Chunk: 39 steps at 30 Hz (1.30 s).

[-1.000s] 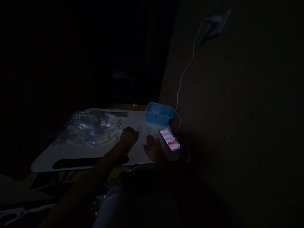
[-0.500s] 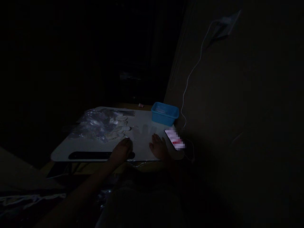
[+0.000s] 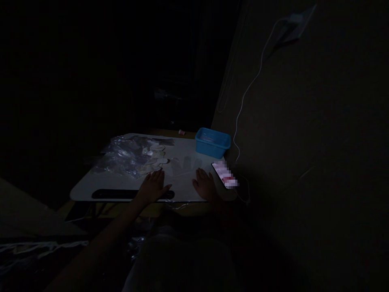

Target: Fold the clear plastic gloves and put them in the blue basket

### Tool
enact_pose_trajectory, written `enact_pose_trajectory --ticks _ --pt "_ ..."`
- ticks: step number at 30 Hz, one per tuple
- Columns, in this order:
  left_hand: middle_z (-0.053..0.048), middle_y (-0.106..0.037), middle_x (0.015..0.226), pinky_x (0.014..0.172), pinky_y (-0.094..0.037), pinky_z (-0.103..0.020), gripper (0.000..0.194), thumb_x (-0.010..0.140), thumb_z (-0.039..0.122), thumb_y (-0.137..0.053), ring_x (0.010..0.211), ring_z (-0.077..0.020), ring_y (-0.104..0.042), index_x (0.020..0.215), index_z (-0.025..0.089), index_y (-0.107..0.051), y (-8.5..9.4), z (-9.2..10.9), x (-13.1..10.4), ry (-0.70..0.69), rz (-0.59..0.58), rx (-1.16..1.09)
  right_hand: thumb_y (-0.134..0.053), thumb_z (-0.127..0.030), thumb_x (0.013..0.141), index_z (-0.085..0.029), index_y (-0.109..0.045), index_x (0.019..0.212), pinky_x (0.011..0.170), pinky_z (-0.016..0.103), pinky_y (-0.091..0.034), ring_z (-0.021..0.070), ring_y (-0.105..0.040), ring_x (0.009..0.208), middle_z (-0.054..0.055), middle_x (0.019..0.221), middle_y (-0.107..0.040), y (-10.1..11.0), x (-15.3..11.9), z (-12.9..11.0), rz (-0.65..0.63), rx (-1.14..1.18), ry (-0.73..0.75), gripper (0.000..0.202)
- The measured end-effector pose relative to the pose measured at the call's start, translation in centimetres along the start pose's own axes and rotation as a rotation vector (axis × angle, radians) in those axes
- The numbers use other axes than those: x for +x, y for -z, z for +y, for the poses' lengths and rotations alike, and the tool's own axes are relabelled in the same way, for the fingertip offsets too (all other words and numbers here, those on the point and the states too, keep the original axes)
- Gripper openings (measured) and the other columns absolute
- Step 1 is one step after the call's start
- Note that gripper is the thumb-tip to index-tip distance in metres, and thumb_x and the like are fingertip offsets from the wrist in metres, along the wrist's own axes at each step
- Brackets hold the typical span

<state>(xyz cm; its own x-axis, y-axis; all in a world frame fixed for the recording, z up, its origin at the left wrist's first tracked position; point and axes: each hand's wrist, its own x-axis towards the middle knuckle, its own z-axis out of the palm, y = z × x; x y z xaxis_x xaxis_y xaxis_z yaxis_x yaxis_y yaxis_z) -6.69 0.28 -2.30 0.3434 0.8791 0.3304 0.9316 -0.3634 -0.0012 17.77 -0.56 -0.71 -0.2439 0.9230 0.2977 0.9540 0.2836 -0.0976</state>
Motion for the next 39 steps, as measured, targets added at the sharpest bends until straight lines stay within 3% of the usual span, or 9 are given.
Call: enact_pose_trajectory --ticks 5,10,16,21,26,30,35,39 --pt "-0.018 -0.042 0.132 0.1 -0.024 -0.043 0.071 0.079 0.062 -0.026 0.122 -0.0289 -0.037 0.125 0.009 -0.041 0.3 -0.3 0.1 -0.022 0.001 0.016 -0.034 -0.034 0.087 -0.012 -0.04 0.129 0.103 0.047 -0.02 0.022 -0.032 0.126 0.013 0.137 -0.037 0.2 0.1 0.0 0.002 0.025 -0.003 0.047" --pt "-0.014 -0.042 0.134 0.101 -0.022 -0.045 0.055 0.086 0.049 -0.021 0.125 -0.027 -0.034 0.122 0.016 -0.046 0.7 -0.4 -0.3 -0.092 -0.037 -0.003 -0.036 -0.033 0.087 -0.011 -0.038 0.13 0.103 0.047 -0.021 0.0231 -0.033 0.126 0.014 0.136 -0.038 0.1 0.0 0.2 0.012 0.043 -0.008 0.049" --pt "-0.017 -0.038 0.136 0.102 -0.023 -0.041 0.066 0.084 0.053 -0.024 0.124 -0.0277 -0.035 0.127 0.007 -0.039 1.1 0.0 -0.1 0.009 -0.06 0.051 -0.036 -0.033 0.087 -0.012 -0.04 0.129 0.102 0.047 -0.022 0.0234 -0.034 0.125 0.014 0.134 -0.04 -0.2 0.0 0.3 0.046 0.048 0.002 0.046" --pt "-0.017 -0.036 0.136 0.102 -0.023 -0.041 0.067 0.084 0.053 -0.025 0.124 -0.0287 -0.035 0.127 0.004 -0.039 1.4 0.3 0.0 0.017 -0.095 0.073 -0.033 -0.027 0.087 -0.011 -0.045 0.124 0.102 0.045 -0.028 0.023 -0.036 0.124 0.014 0.131 -0.044 -0.8 0.3 1.0 0.155 0.146 0.007 0.042" --pt "-0.017 -0.037 0.136 0.103 -0.023 -0.041 0.066 0.084 0.052 -0.025 0.125 -0.0282 -0.034 0.127 0.005 -0.039 1.4 0.3 -0.2 0.019 -0.075 0.064 -0.037 -0.021 0.082 -0.01 -0.046 0.124 0.098 0.038 -0.037 0.0215 -0.044 0.118 0.014 0.125 -0.051 -2.0 0.5 2.5 0.291 0.344 -0.026 0.044" --pt "-0.018 -0.036 0.136 0.103 -0.023 -0.043 0.065 0.084 0.052 -0.024 0.126 -0.0279 -0.033 0.127 0.006 -0.039 1.4 0.2 -0.3 0.002 -0.067 0.017 -0.037 -0.016 0.077 -0.011 -0.044 0.125 0.095 0.037 -0.041 0.0215 -0.052 0.109 0.013 0.12 -0.055 -2.4 0.3 2.8 0.287 0.401 -0.118 0.049" --pt "-0.014 -0.036 0.137 0.102 -0.027 -0.043 0.055 0.087 0.046 -0.022 0.127 -0.0239 -0.031 0.127 0.012 -0.039 1.7 -0.1 -0.4 -0.028 0.033 -0.134 -0.033 -0.011 0.073 -0.009 -0.043 0.125 0.098 0.039 -0.037 0.0222 -0.048 0.112 0.014 0.121 -0.054 -1.7 0.1 2.5 0.302 0.389 -0.208 0.053" --pt "-0.012 -0.043 0.132 0.099 -0.033 -0.041 0.048 0.087 0.041 -0.026 0.122 -0.0232 -0.038 0.122 0.015 -0.045 1.8 -0.2 -0.4 -0.048 0.079 -0.195 -0.033 -0.009 0.071 -0.009 -0.043 0.124 0.099 0.042 -0.034 0.0232 -0.046 0.115 0.015 0.12 -0.053 -1.6 0.1 2.5 0.347 0.422 -0.231 0.054"
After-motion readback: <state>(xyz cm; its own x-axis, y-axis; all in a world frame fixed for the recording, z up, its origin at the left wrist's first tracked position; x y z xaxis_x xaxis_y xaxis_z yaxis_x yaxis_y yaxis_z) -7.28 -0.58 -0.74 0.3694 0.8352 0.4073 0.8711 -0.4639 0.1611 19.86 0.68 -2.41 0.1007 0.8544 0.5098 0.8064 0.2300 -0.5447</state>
